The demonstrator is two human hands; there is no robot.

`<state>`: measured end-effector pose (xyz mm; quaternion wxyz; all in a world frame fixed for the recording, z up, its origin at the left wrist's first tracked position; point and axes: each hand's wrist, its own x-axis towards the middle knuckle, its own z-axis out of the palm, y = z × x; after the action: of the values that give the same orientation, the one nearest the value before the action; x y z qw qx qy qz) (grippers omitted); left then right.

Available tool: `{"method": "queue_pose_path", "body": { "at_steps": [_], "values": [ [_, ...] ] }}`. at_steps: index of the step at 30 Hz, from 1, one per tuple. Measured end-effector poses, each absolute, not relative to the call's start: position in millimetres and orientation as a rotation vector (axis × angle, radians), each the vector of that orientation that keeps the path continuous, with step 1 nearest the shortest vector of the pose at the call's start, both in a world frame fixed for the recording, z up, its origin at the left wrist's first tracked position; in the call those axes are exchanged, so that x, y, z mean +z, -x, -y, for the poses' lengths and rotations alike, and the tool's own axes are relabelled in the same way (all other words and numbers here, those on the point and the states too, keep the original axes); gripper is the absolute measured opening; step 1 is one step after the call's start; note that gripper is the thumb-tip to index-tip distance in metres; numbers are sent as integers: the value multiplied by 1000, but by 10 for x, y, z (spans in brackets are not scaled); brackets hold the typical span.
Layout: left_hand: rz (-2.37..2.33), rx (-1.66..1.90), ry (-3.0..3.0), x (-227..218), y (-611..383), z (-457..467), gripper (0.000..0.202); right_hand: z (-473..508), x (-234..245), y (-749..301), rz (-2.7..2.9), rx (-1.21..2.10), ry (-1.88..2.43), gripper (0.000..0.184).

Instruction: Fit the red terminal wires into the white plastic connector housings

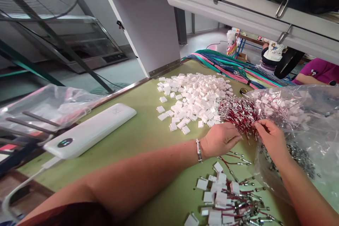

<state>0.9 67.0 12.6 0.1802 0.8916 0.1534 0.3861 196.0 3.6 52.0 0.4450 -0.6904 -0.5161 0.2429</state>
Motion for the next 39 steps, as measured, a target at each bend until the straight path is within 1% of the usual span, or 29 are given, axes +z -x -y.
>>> {"method": "queue_pose_path", "body": {
  "at_steps": [3,6,7,9,11,13,15,16,18,20,21,23,25,28,30,33,35,37,39],
  "values": [
    [-427,1128,-2514,147,0,-672,26,-30,507,-1981,1219,639,1685,31],
    [-395,1288,-2523,223,21,-657,20,-5,535,-1971,1365,593,1698,29],
    [-376,1338,-2553,255,27,-647,24,4,547,-1943,1446,600,1704,28],
    [-321,1344,-2676,307,32,-623,40,18,568,-1846,1613,635,1716,25],
    [-270,1167,-2837,331,29,-594,53,28,591,-1726,1732,664,1750,24],
    [-298,866,-2953,323,21,-563,62,42,627,-1649,1736,766,1795,25],
    [-417,620,-2981,301,15,-536,66,73,683,-1679,1613,963,1807,25],
    [-489,559,-2969,289,12,-527,64,98,714,-1740,1531,1008,1808,25],
    [-590,537,-2895,270,4,-524,48,175,768,-1936,1436,895,1853,27],
    [-637,594,-2756,258,-8,-544,29,285,777,-2161,1523,566,1998,22],
    [-649,633,-2671,253,-15,-561,26,349,755,-2255,1620,463,2082,21],
    [-680,729,-2497,243,-26,-602,28,477,651,-2368,1808,347,2228,17],
    [-710,833,-2356,233,-33,-643,29,579,496,-2371,1945,150,2314,14],
    [-743,945,-2234,213,-35,-695,29,643,281,-2265,2053,-201,2378,16],
    [-766,973,-2194,199,-36,-721,28,636,205,-2206,2129,-341,2369,19],
    [-801,962,-2158,194,-42,-739,27,607,206,-2208,2174,-440,2361,23],
    [-803,919,-2150,211,-45,-722,27,594,267,-2249,2106,-411,2390,22],
    [-768,843,-2155,241,-45,-679,27,579,355,-2272,1983,-285,2382,19],
    [-706,756,-2165,270,-44,-619,29,556,444,-2230,1884,-81,2254,19]
  ]
}}
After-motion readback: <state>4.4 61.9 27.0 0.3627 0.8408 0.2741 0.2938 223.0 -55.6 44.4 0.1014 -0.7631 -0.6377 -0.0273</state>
